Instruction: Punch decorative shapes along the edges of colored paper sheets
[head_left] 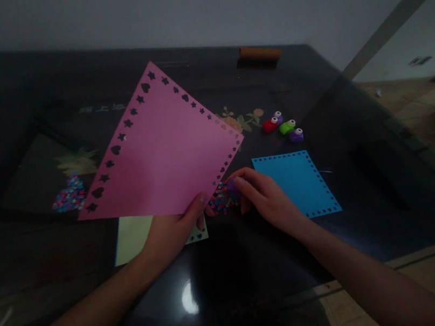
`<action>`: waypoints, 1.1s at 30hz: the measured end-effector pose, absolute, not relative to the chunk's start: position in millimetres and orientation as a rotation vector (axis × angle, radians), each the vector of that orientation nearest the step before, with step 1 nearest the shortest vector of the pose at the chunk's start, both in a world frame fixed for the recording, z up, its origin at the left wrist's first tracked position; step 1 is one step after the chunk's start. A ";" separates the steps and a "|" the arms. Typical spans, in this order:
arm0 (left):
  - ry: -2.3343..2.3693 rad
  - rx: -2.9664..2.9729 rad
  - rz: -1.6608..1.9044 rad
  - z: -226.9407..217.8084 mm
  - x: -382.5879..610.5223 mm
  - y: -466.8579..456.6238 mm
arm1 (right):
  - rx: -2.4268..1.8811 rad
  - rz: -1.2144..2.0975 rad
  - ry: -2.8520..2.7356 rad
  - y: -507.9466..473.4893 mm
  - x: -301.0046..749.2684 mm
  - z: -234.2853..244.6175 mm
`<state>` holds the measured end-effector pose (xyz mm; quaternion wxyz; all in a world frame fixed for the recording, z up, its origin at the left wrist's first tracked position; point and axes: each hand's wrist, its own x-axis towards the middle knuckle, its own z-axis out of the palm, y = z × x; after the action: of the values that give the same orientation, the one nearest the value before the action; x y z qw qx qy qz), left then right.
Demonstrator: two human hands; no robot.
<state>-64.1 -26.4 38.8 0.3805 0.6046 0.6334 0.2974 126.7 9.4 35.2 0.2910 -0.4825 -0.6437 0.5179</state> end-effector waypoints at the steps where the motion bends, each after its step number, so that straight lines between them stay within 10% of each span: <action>1: 1.618 1.539 0.758 38.8 -63.7 -26.4 | -1.288 1.358 -1.735 9.1 127.2 35.8; 19: 1.584 1.473 0.735 37.5 -62.9 -26.3 | -1.163 0.905 -2.352 12.3 137.9 47.0; 33: 1.584 1.469 0.752 37.5 -63.3 -25.6 | -1.199 1.275 -1.815 13.8 140.5 49.0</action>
<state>-63.3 -25.6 37.5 0.4144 0.5845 0.6303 0.2991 140.5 13.8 49.0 0.3055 -0.4528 -0.6854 0.4815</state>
